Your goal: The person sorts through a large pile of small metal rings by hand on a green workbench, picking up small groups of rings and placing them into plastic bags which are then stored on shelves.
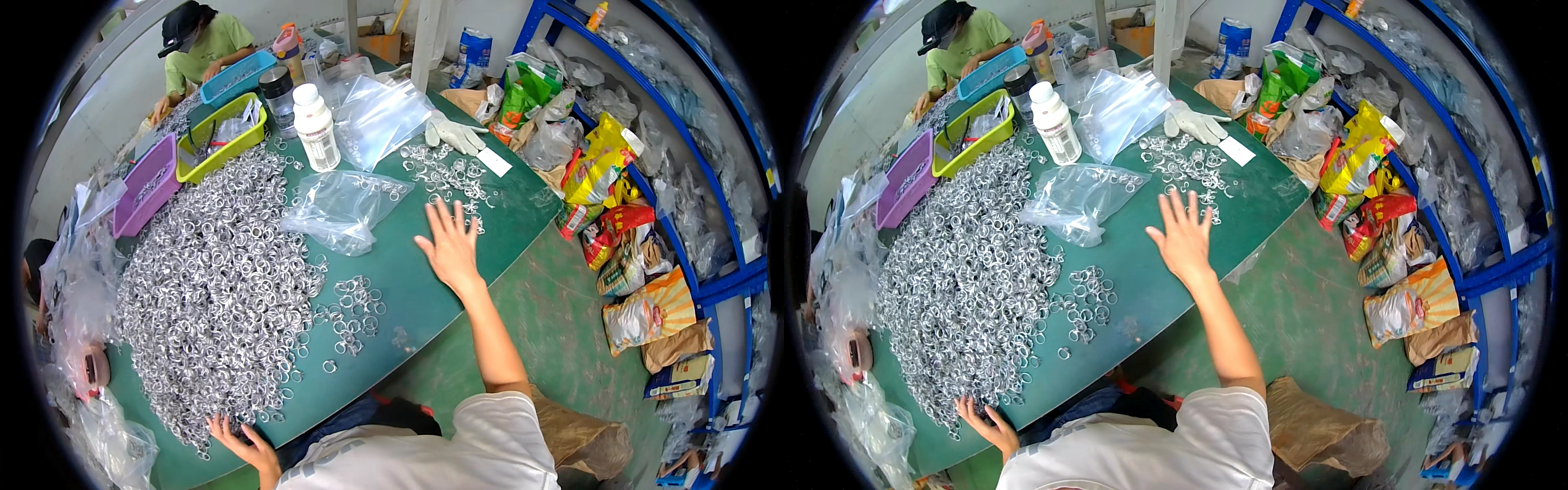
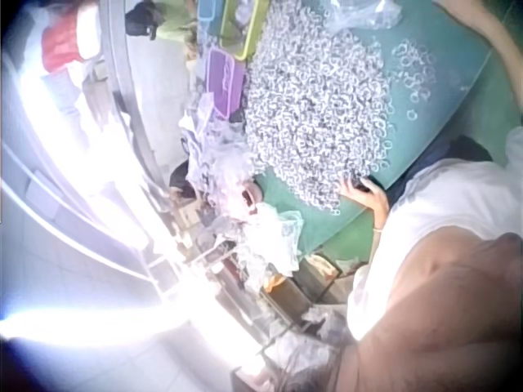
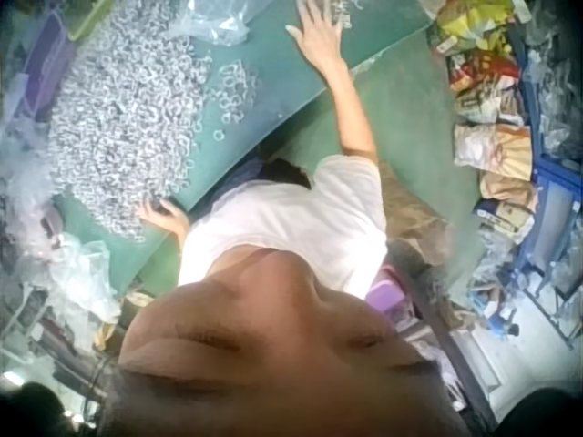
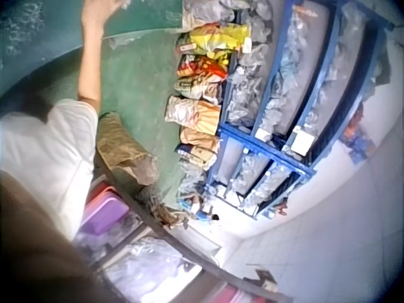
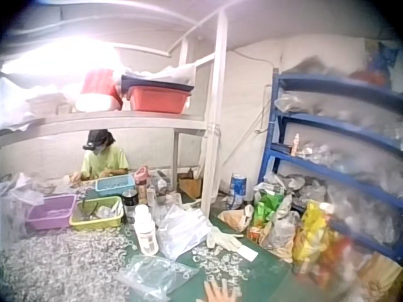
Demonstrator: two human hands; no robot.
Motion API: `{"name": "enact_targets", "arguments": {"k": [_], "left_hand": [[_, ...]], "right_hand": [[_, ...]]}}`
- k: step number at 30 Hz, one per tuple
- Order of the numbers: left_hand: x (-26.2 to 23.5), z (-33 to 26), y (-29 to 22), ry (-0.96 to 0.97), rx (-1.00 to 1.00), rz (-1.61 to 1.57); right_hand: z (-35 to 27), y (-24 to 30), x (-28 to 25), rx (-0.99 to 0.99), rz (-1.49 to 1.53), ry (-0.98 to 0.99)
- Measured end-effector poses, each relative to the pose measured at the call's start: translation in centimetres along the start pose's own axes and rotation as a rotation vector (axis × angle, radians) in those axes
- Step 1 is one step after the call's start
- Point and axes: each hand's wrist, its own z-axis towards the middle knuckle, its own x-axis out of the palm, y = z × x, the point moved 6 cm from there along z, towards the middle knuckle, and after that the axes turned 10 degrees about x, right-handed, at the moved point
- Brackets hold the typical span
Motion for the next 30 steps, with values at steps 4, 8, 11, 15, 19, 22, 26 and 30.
{"name": "enact_targets", "arguments": {"k": [4, 8, 11, 15, 19, 22, 26, 30], "left_hand": [[0.0, 0.3, -0.1, -0.02, 0.011, -0.029], [0.4, -0.4, 0.6, -0.018, -0.012, -0.065], [0.3, -0.1, 0.5, -0.047, -0.028, -0.114], [0.1, -0.4, 0.4, -0.025, -0.056, -0.05], [0.3, -0.1, 0.3, 0.004, -0.045, -0.056], [-0.3, 0.2, -0.1, 0.009, -0.056, -0.042], [-0.2, 0.3, -0.2, 0.009, -0.06, -0.036], [0.1, 0.0, 0.2, -0.046, -0.03, -0.065]], "right_hand": [[1.7, -0.4, 1.5, 0.027, -0.034, 0.06], [2.4, -3.4, -0.2, 0.245, -0.056, 0.012], [0.6, -6.0, -0.5, 0.522, -0.044, 0.021], [1.8, -6.1, 0.9, 0.493, -0.046, 0.051], [4.8, -7.4, 1.3, 0.43, 0.072, -0.106], [5.9, -9.4, 1.2, 0.536, 0.06, -0.039], [5.9, -8.2, 1.7, 0.363, 0.165, -0.017], [2.9, -4.9, 1.0, 0.341, 0.13, -0.095]]}}
